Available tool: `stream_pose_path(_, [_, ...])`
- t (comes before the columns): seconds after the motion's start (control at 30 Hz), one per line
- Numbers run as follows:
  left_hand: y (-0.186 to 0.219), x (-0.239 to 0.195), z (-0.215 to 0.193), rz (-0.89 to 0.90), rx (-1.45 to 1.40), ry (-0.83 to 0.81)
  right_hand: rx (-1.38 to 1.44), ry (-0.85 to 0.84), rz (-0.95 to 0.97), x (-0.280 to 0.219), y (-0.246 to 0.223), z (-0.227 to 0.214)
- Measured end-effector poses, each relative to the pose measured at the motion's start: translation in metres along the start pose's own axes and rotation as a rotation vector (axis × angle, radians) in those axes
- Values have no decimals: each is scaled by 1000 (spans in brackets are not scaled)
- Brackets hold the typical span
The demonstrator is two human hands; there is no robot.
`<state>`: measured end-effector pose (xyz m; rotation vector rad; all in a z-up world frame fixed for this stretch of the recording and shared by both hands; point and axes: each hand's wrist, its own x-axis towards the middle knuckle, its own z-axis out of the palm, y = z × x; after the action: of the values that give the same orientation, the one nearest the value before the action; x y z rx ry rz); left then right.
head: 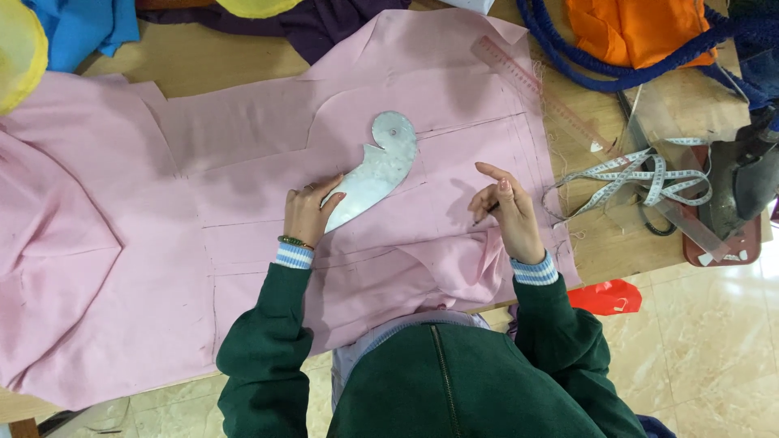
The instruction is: Measuring pink fabric with a tape measure, marking lines with a ruler and a French curve, and then cutting the fabric along the marked lines with large scissors.
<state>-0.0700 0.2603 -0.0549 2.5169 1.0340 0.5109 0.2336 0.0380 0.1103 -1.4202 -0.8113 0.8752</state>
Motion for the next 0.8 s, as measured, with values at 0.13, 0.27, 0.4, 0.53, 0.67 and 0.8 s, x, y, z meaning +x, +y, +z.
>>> stream_pose_path(0.13, [-1,-5,5,-10,1,-24,-31,-30,-11,2,24,-7])
stream_pose_path(0.27, [2,-4,6,-23,23,-19,-11,-39,-2,2,31,-5])
stream_pose_path(0.4, [-1,-3,5,-32,38,-25,-25,-65,26,1,23,2])
stream_pose_path(0.53, [-3,-2,9,-47,52,-25,-39,-77,63,0,25,2])
stream_pose_path(0.67, [2,-6,10,-34,77,-26,-54,-79,82,-1,27,0])
stream_pose_path(0.8, [9,-14,17,-31,137,43,-51,-84,95,-3,30,0])
